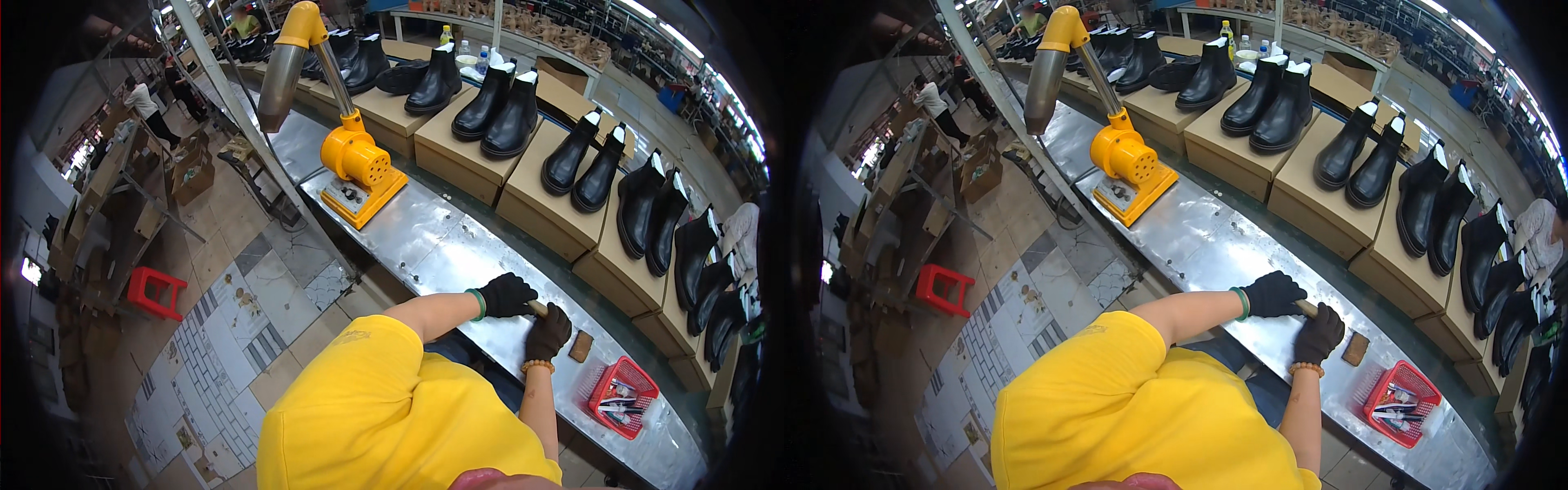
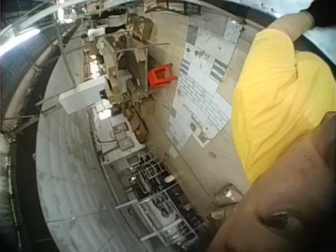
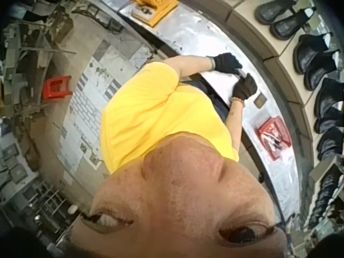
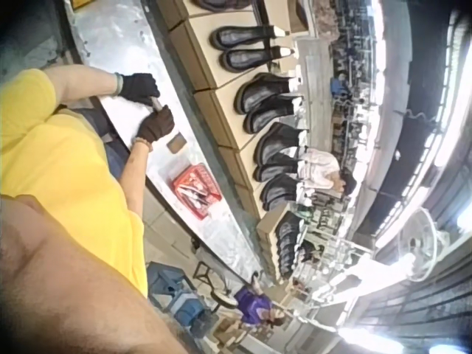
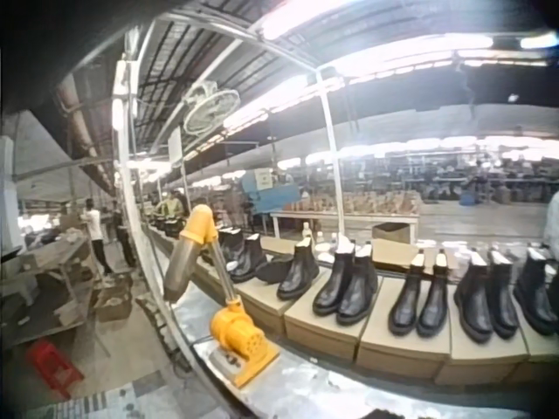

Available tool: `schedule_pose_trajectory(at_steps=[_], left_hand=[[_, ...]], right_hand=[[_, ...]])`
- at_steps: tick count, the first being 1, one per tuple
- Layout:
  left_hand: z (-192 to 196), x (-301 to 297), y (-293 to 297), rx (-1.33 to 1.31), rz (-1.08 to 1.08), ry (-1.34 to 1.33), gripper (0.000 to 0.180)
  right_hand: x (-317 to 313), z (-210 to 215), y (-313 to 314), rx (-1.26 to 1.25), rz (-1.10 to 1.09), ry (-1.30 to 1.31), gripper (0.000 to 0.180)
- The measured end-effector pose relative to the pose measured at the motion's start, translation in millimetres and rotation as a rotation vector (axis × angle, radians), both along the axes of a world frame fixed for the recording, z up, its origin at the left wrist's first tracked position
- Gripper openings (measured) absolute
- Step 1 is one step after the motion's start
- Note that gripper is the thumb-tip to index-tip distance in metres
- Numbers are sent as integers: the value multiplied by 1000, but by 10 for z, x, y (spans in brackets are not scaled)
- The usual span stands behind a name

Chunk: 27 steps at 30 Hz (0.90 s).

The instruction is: The person polishes black leather boots using a wooden block. They pick up boots from a conveyor belt, rub the surface with the block, and place them back on the belt. The process is repeated for multiple boots in a factory setting.

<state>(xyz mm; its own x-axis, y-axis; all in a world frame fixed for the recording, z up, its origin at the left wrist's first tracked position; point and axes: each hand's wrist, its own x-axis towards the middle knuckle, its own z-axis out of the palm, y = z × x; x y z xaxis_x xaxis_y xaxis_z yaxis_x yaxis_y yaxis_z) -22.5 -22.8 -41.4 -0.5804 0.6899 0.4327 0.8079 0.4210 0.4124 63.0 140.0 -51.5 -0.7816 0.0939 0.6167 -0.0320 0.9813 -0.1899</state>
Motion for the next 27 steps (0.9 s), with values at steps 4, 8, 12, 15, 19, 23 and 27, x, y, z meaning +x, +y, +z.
schedule_pose_trajectory(at_steps=[4,8,12,15,19,23,27], left_hand=[[-7,1,-9,-12,9,-36,29],[-32,1,-11,-2,18,-47,29],[-69,29,-24,35,39,-28,29],[-64,46,-41,31,37,-16,29],[-73,64,-52,13,25,-11,28],[-87,70,-55,39,38,-20,26],[-52,65,-61,32,31,-33,25]], right_hand=[[-10,-28,6,-55,5,-40,28],[-24,-42,2,-66,-4,-19,24],[-31,-46,-6,-72,-35,-46,23],[-28,-76,-2,-90,-74,-74,23],[-21,-89,13,-116,-102,-93,21],[-32,-127,19,-146,-143,-104,21],[-30,-155,23,-137,-103,-25,22]])
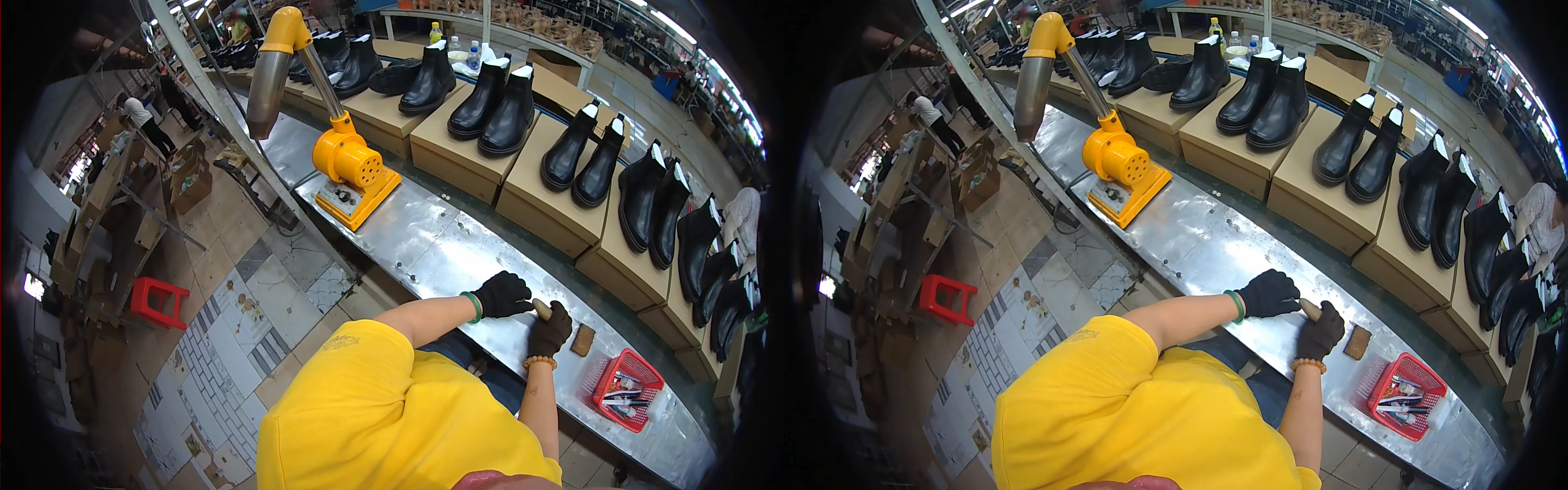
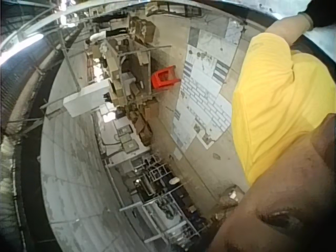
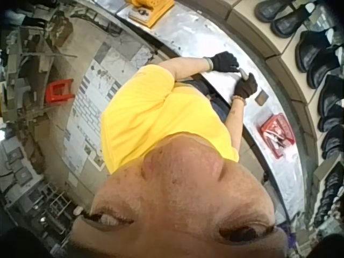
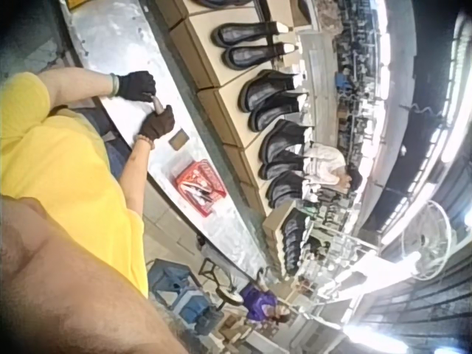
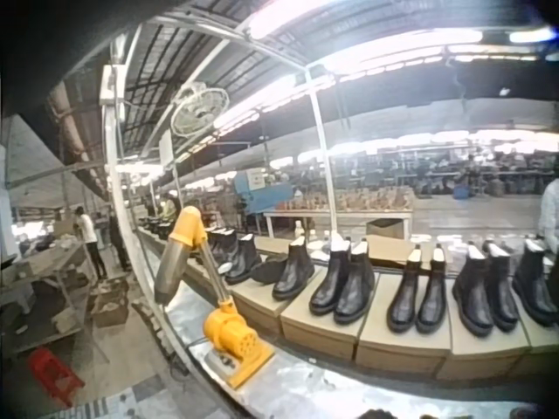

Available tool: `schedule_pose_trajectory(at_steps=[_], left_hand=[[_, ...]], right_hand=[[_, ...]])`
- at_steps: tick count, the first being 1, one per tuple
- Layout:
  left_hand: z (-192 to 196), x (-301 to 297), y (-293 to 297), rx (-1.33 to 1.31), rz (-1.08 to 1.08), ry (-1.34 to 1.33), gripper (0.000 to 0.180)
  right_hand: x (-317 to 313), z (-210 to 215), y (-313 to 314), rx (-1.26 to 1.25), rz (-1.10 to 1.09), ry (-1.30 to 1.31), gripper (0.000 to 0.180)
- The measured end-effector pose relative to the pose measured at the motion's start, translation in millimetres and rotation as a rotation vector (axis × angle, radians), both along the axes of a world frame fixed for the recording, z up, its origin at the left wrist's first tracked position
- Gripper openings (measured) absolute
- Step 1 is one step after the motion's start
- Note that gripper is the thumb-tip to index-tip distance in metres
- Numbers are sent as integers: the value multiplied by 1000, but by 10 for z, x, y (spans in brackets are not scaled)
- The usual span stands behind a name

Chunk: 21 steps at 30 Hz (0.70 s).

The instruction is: The person polishes black leather boots using a wooden block. They pick up boots from a conveyor belt, rub the surface with the block, and place them back on the belt. The process is repeated for multiple boots in a factory setting.

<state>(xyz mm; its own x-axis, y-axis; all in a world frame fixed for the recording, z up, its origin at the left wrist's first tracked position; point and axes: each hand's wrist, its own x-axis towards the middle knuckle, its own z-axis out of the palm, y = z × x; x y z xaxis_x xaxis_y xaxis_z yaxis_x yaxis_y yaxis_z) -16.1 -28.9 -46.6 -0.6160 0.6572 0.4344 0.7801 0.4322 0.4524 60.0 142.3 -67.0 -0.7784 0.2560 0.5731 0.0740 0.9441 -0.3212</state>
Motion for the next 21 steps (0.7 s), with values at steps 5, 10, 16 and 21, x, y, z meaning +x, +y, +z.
schedule_pose_trajectory(at_steps=[5,10,16,21], left_hand=[[21,0,-5,-30,3,6,26],[-10,-11,-10,12,-1,13,27],[-12,-12,-12,2,7,-11,28],[13,-14,-12,-23,8,1,29]], right_hand=[[-4,-22,24,32,3,-53,24],[0,9,1,45,-19,-103,21],[-16,43,-26,-3,30,-41,17],[-9,59,-29,6,30,-84,16]])
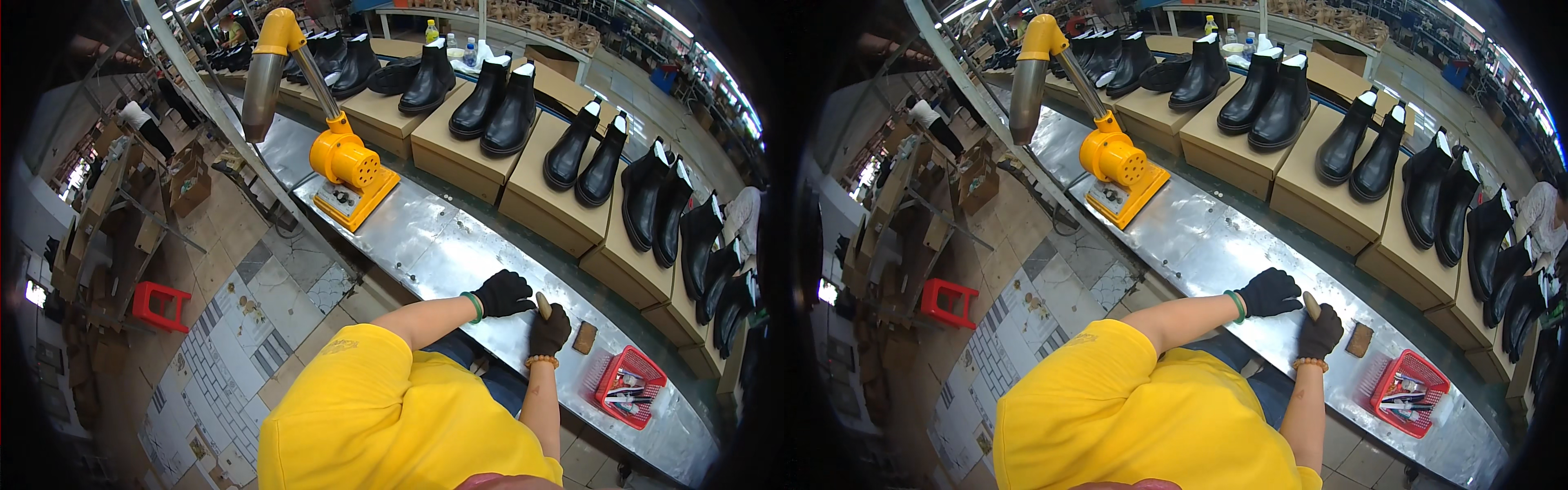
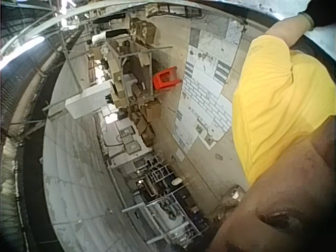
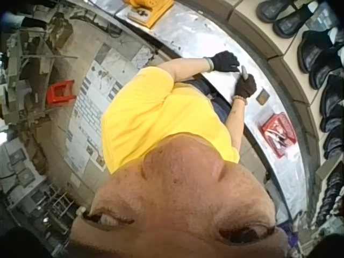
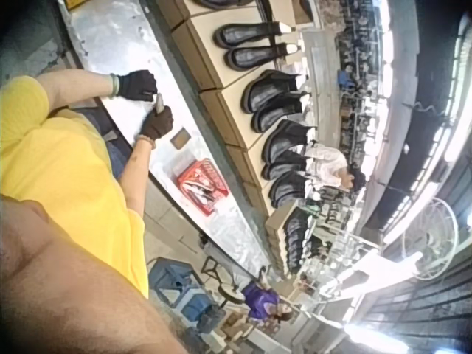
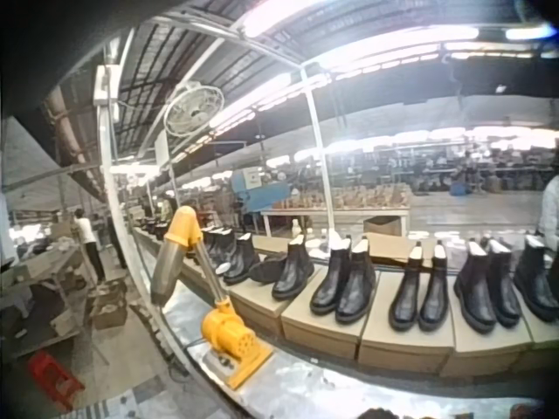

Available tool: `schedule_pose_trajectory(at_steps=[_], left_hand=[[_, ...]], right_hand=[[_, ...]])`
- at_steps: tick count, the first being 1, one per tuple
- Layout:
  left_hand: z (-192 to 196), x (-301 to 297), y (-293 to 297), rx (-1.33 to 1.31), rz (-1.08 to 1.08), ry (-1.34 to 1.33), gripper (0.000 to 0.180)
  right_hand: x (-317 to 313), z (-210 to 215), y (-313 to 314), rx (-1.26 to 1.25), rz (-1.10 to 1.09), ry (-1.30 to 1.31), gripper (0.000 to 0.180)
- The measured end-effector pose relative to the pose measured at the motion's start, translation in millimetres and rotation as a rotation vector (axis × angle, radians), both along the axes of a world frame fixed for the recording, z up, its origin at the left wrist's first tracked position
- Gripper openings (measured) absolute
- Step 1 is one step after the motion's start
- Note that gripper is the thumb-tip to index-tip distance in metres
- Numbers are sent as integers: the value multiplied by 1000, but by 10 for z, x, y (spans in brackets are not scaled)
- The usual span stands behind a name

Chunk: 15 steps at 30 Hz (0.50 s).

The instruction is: The person polishes black leather boots using a wooden block. They pick up boots from a conveyor belt, rub the surface with the block, and place them back on the belt. The process is repeated for multiple boots in a factory setting.

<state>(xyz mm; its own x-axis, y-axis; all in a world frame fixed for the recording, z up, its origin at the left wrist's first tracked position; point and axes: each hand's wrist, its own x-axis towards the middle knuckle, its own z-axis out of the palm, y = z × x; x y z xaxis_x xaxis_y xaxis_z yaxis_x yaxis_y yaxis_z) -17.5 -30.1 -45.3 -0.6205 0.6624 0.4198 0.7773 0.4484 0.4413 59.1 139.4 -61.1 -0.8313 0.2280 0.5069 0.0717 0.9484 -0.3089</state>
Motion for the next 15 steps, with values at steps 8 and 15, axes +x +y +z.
schedule_pose_trajectory(at_steps=[8,15], left_hand=[[-12,-4,5,-14,18,5,29],[-16,-11,0,-26,20,-6,28]], right_hand=[[-10,13,-1,35,-29,-102,17],[-26,1,-8,31,-35,-115,14]])
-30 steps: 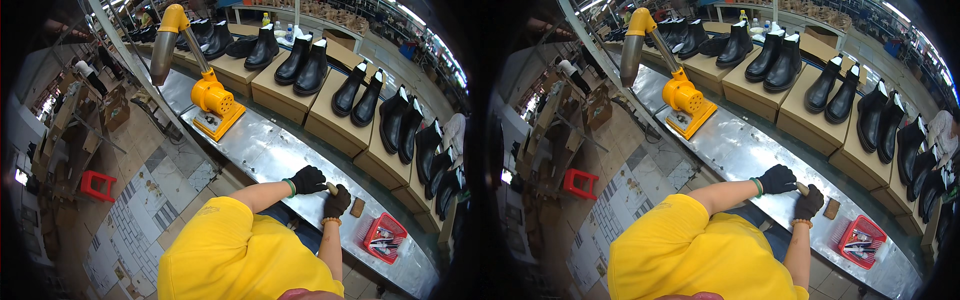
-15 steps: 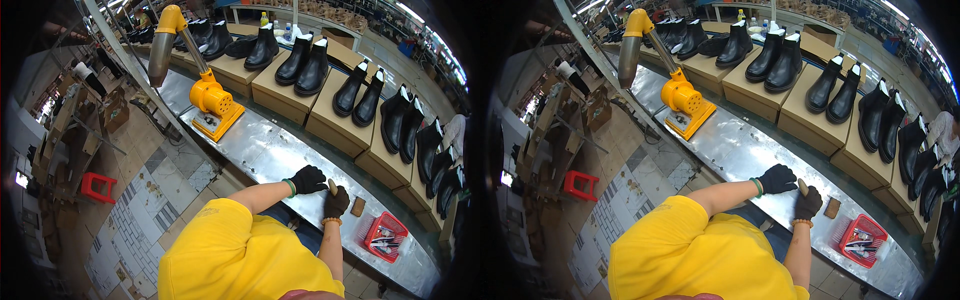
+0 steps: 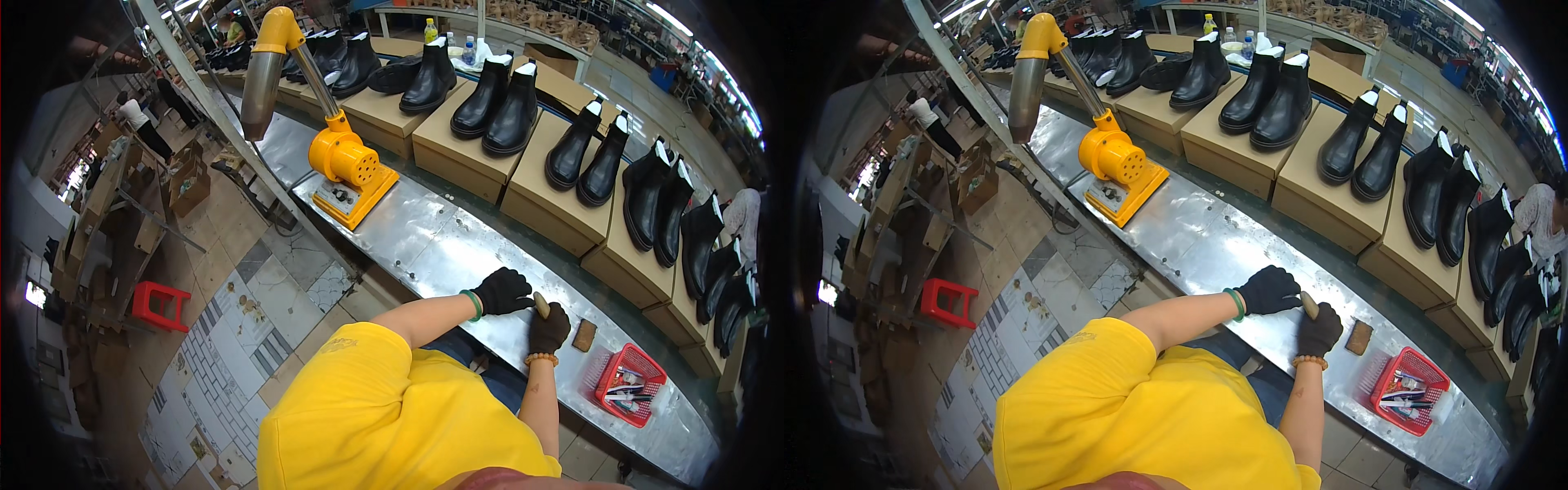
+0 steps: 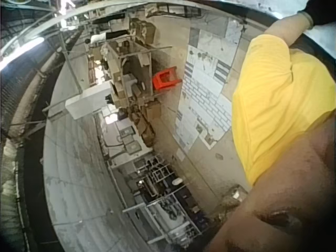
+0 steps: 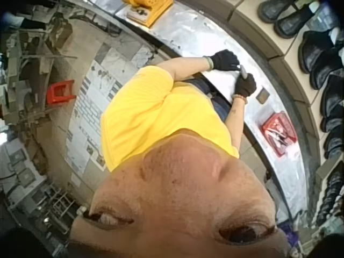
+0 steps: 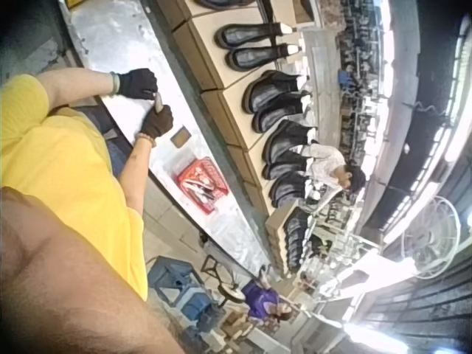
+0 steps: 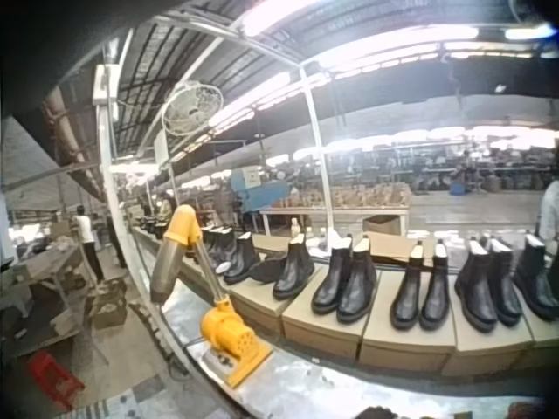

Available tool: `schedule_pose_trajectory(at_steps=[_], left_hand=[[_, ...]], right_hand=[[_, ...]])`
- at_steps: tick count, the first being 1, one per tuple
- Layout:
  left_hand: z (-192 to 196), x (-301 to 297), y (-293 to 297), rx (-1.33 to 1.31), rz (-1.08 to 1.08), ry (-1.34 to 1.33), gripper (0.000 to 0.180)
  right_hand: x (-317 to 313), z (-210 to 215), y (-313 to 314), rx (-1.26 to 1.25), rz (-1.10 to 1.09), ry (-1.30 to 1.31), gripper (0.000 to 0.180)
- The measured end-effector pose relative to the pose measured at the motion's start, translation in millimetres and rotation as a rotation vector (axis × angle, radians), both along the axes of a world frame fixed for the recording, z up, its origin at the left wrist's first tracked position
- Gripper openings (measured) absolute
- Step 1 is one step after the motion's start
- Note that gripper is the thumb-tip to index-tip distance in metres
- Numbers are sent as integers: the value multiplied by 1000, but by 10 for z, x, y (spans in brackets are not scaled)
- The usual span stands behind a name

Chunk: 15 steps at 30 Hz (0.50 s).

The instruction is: The person polishes black leather boots using a wooden block. They pick up boots from a conveyor belt, rub the surface with the block, and place them back on the belt. The process is repeated for multiple boots in a factory setting.

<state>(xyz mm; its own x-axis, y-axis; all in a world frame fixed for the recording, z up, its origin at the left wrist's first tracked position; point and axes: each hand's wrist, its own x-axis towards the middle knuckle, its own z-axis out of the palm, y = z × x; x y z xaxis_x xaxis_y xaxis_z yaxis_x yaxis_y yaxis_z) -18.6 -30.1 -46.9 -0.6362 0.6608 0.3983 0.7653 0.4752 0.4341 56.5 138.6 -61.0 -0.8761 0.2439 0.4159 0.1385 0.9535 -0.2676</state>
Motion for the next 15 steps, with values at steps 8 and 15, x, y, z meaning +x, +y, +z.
schedule_pose_trajectory(at_steps=[8,15], left_hand=[[8,-3,-9,2,-12,-2,28],[-78,-50,-18,31,-21,-17,25]], right_hand=[[-2,-39,-5,13,-14,18,12],[-39,64,-57,-15,-12,0,5]])
